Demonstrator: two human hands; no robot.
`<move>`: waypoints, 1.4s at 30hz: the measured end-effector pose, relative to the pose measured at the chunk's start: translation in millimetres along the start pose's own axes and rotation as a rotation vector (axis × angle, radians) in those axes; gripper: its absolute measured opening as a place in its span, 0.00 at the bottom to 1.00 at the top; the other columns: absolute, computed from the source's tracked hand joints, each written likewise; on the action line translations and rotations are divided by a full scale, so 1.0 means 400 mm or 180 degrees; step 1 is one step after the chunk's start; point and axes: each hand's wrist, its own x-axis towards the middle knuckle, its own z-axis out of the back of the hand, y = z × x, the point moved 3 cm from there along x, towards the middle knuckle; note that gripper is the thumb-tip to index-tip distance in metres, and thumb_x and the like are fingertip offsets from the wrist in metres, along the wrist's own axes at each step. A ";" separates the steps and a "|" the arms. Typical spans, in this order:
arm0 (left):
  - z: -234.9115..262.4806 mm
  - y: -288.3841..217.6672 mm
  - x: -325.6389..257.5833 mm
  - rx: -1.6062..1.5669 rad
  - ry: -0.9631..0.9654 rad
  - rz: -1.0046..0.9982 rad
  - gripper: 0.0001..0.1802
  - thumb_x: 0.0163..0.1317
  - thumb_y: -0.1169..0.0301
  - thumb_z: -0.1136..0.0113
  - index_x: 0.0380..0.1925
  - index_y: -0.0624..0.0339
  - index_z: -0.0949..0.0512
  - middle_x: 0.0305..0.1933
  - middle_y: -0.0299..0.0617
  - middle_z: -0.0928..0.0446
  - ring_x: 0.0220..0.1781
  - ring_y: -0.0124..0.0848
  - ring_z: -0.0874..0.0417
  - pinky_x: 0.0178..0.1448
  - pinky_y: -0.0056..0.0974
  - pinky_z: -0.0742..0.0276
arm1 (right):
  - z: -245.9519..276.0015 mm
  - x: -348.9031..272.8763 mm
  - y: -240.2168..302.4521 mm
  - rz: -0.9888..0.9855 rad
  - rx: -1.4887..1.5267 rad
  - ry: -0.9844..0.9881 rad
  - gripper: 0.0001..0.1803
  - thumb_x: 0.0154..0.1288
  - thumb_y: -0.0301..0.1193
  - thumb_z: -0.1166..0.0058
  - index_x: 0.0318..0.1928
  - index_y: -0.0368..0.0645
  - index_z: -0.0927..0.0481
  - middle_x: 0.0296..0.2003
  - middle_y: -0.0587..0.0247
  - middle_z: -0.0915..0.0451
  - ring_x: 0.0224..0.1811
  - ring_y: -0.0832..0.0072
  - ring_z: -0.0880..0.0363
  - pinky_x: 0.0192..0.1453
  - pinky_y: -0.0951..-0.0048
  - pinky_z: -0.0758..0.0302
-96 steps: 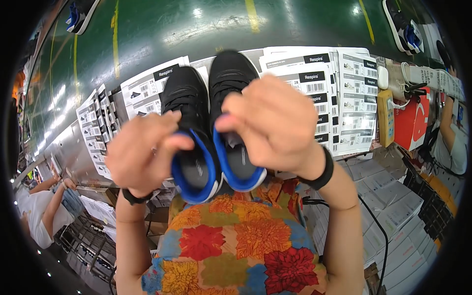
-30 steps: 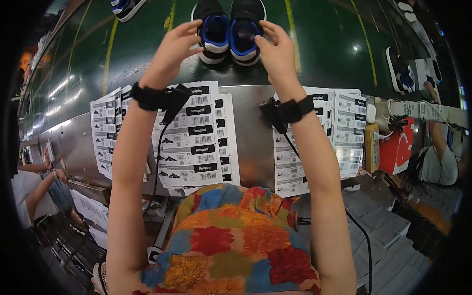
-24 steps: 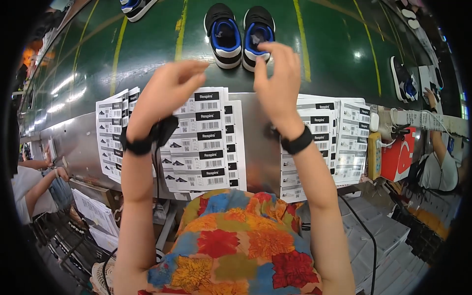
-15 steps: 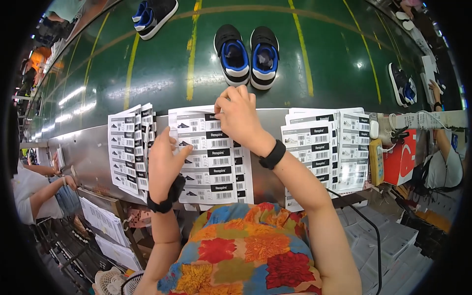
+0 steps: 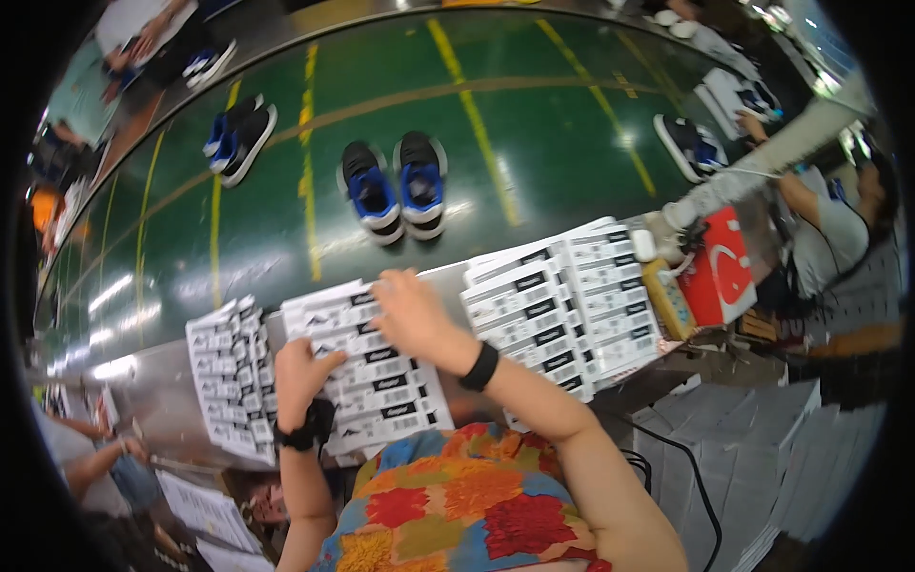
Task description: Inspecting shoes, stuffing them with paper, and applying barcode labels on a manufacturing production line.
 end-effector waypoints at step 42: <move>0.100 -0.332 -0.130 -0.3334 0.0052 -0.1004 0.11 0.57 0.81 0.35 0.40 0.74 0.18 0.31 0.38 0.17 0.33 0.18 0.22 0.36 0.27 0.27 | 0.325 -0.078 0.187 0.0528 0.0427 -0.1957 0.24 0.58 0.30 0.32 0.51 0.30 0.24 0.49 0.42 0.19 0.49 0.52 0.17 0.53 0.65 0.20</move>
